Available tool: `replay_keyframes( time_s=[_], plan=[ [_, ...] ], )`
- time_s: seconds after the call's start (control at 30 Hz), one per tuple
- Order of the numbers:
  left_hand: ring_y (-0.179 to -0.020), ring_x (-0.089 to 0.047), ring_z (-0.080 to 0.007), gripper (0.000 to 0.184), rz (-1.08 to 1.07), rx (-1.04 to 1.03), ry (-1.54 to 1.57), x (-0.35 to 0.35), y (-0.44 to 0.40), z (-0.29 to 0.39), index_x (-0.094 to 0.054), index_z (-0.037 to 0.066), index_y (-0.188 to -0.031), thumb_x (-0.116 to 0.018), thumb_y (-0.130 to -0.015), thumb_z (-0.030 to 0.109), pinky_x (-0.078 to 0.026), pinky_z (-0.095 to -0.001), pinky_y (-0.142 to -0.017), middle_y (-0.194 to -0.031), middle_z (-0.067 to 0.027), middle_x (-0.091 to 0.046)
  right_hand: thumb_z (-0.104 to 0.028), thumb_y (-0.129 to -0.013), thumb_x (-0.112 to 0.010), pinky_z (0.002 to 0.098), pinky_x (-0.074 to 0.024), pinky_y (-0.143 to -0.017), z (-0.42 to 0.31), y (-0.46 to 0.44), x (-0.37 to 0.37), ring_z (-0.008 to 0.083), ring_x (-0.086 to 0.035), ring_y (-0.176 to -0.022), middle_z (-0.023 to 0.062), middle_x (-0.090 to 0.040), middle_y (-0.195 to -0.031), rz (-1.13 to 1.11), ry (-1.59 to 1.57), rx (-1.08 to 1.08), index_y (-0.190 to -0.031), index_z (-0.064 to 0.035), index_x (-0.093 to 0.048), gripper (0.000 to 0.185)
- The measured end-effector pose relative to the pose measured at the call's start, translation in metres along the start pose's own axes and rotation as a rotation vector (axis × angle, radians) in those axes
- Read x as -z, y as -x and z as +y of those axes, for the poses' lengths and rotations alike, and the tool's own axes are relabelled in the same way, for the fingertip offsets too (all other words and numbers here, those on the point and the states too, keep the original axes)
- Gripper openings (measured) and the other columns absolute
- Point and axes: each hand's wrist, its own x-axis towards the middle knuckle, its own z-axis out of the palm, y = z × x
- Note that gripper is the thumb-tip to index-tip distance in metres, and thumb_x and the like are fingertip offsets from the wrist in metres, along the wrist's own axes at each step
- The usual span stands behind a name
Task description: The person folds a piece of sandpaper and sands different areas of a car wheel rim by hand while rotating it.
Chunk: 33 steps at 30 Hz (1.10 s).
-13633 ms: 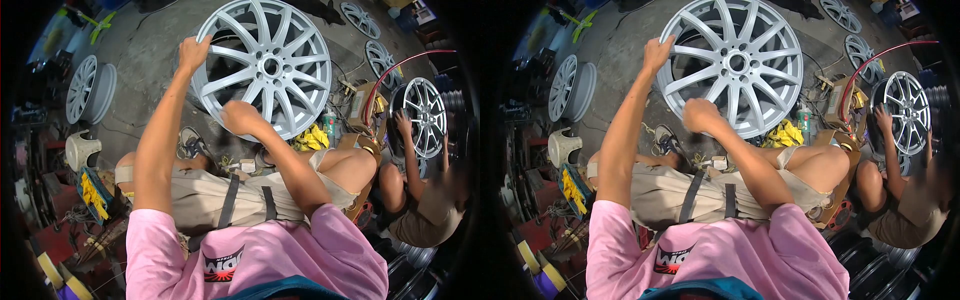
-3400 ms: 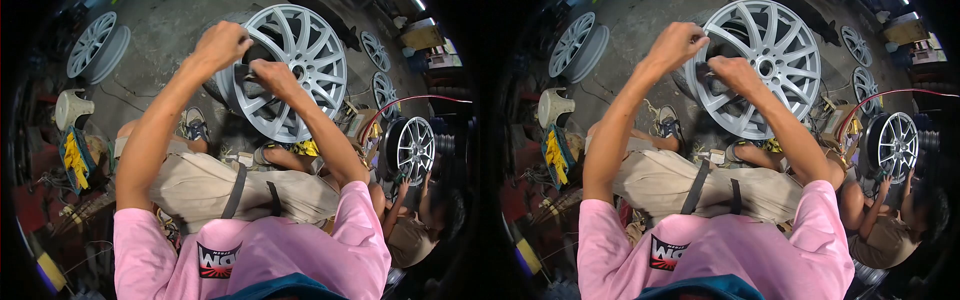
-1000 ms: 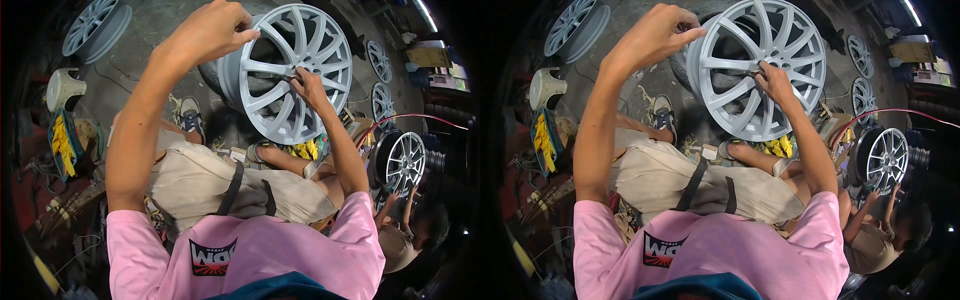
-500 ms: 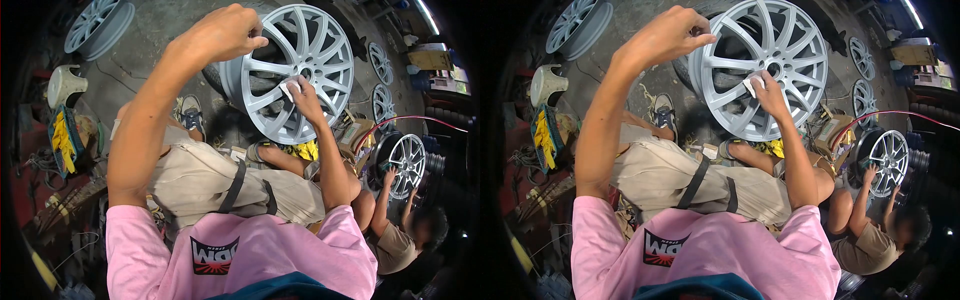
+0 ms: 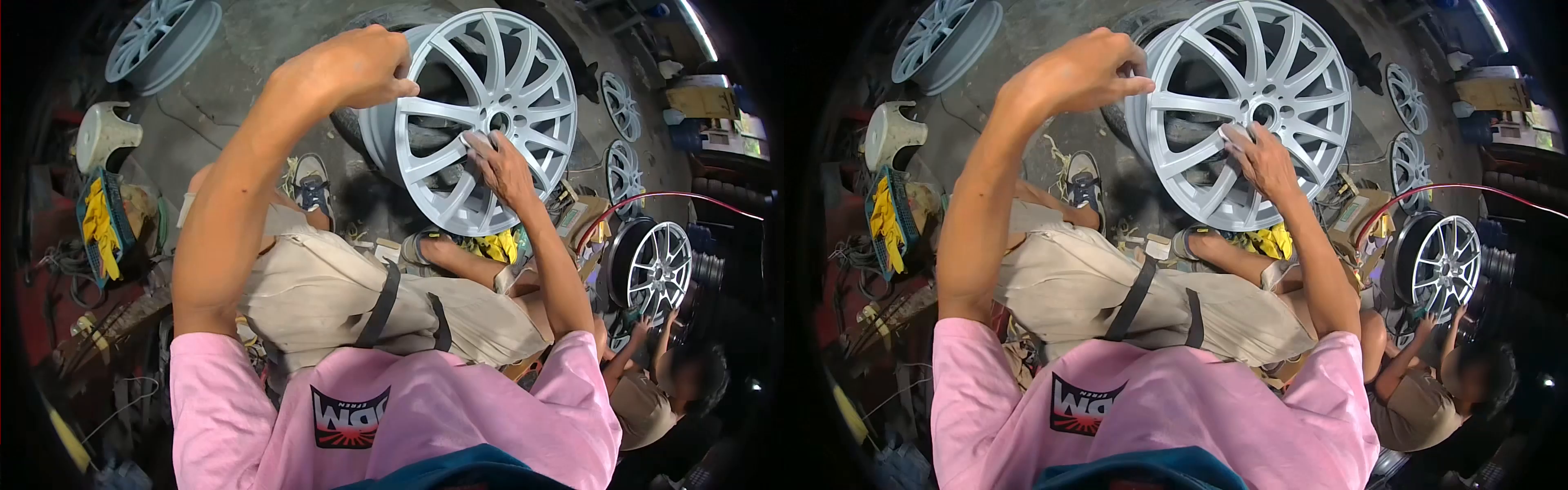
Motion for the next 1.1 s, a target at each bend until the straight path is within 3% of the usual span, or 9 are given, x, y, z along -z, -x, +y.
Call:
replay_keyframes(
  time_s=[0.1,0.23,0.33,0.43,0.5,0.7,0.77,1.0,1.1],
  plan=[
    [-0.088,-0.073,-0.0393,0.035,0.028,-0.018,0.012,-0.004,-0.002,-0.002,-0.078,0.001,-0.11,-0.075,-0.096,0.033,-0.056,-0.0469,-0.081,-0.093,-0.0235,-0.076,-0.031,-0.1,-0.07,0.0467,-0.0537,-0.086,-0.013,-0.009,-0.021,0.0411,-0.066,-0.097,0.0201,-0.062,-0.098,-0.003,-0.073,-0.071,-0.122,-0.0078,-0.078,0.033],
    [-0.09,-0.073,-0.0403,0.036,-0.039,0.01,0.016,0.003,0.0,-0.002,-0.078,0.002,-0.112,-0.074,-0.097,0.034,-0.057,-0.047,-0.084,-0.095,-0.024,-0.076,-0.026,-0.1,-0.07,0.0495,-0.0528,-0.09,-0.044,-0.009,-0.022,0.0395,-0.066,-0.103,0.0199,-0.068,-0.109,-0.051,-0.181,0.148,-0.11,-0.0077,-0.081,0.024],
    [-0.089,-0.073,-0.0404,0.036,-0.049,0.028,0.033,0.004,0.004,-0.003,-0.078,0.002,-0.113,-0.074,-0.097,0.035,-0.056,-0.0474,-0.084,-0.094,-0.024,-0.076,-0.024,-0.099,-0.07,0.0488,-0.0518,-0.093,0.003,-0.029,-0.003,0.04,-0.065,-0.106,0.0227,-0.068,-0.113,-0.124,0.126,-0.089,-0.108,-0.0048,-0.08,0.024],
    [-0.088,-0.073,-0.04,0.037,-0.051,0.054,0.042,0.01,0.01,-0.006,-0.078,0.002,-0.113,-0.074,-0.097,0.035,-0.056,-0.0475,-0.082,-0.094,-0.0238,-0.076,-0.024,-0.098,-0.071,0.0481,-0.0513,-0.09,-0.012,-0.013,-0.037,0.0407,-0.064,-0.101,0.023,-0.066,-0.107,0.044,-0.006,0.13,-0.108,-0.0045,-0.081,0.024],
    [-0.087,-0.073,-0.0399,0.037,-0.056,0.05,0.043,0.013,0.011,-0.006,-0.077,0.002,-0.112,-0.073,-0.097,0.035,-0.056,-0.0475,-0.082,-0.093,-0.0236,-0.076,-0.024,-0.097,-0.071,0.0477,-0.0494,-0.088,-0.068,-0.003,-0.021,0.038,-0.061,-0.101,0.0179,-0.064,-0.109,-0.061,-0.244,0.106,-0.112,-0.0061,-0.081,0.025],
    [-0.089,-0.073,-0.0396,0.038,0.068,0.002,-0.017,0.008,0.016,-0.013,-0.078,0.002,-0.113,-0.073,-0.097,0.036,-0.057,-0.0475,-0.082,-0.097,-0.0229,-0.076,-0.027,-0.099,-0.07,0.0455,-0.0463,-0.087,-0.047,-0.01,-0.015,0.0345,-0.059,-0.1,0.0153,-0.06,-0.108,-0.013,-0.009,0.019,-0.107,-0.0069,-0.082,0.025],
    [-0.089,-0.073,-0.0394,0.038,-0.017,0.087,-0.018,0.011,0.015,-0.006,-0.078,0.002,-0.113,-0.074,-0.097,0.036,-0.057,-0.0473,-0.082,-0.097,-0.0229,-0.076,-0.03,-0.101,-0.068,0.0461,-0.0436,-0.085,-0.073,-0.008,-0.027,0.0331,-0.057,-0.098,0.0151,-0.059,-0.104,0.063,-0.013,0.162,-0.102,-0.0064,-0.081,0.027],
    [-0.087,-0.073,-0.039,0.035,0.031,0.047,0.036,0.006,0.01,-0.009,-0.078,0.001,-0.111,-0.074,-0.096,0.033,-0.057,-0.0461,-0.082,-0.095,-0.0232,-0.076,-0.025,-0.106,-0.058,0.0466,-0.0423,-0.084,-0.093,-0.004,0.006,0.0344,-0.056,-0.095,0.0174,-0.057,-0.1,-0.135,-0.255,0.037,-0.092,-0.0011,-0.078,0.034],
    [-0.087,-0.073,-0.039,0.034,-0.067,0.049,0.0,0.006,0.01,-0.012,-0.078,0.001,-0.11,-0.073,-0.097,0.032,-0.057,-0.0451,-0.08,-0.094,-0.0234,-0.076,-0.025,-0.105,-0.058,0.0471,-0.0428,-0.083,-0.086,0.0,0.016,0.0356,-0.056,-0.094,0.019,-0.057,-0.098,-0.035,-0.193,-0.081,-0.09,0.0016,-0.076,0.036]
  ],
)
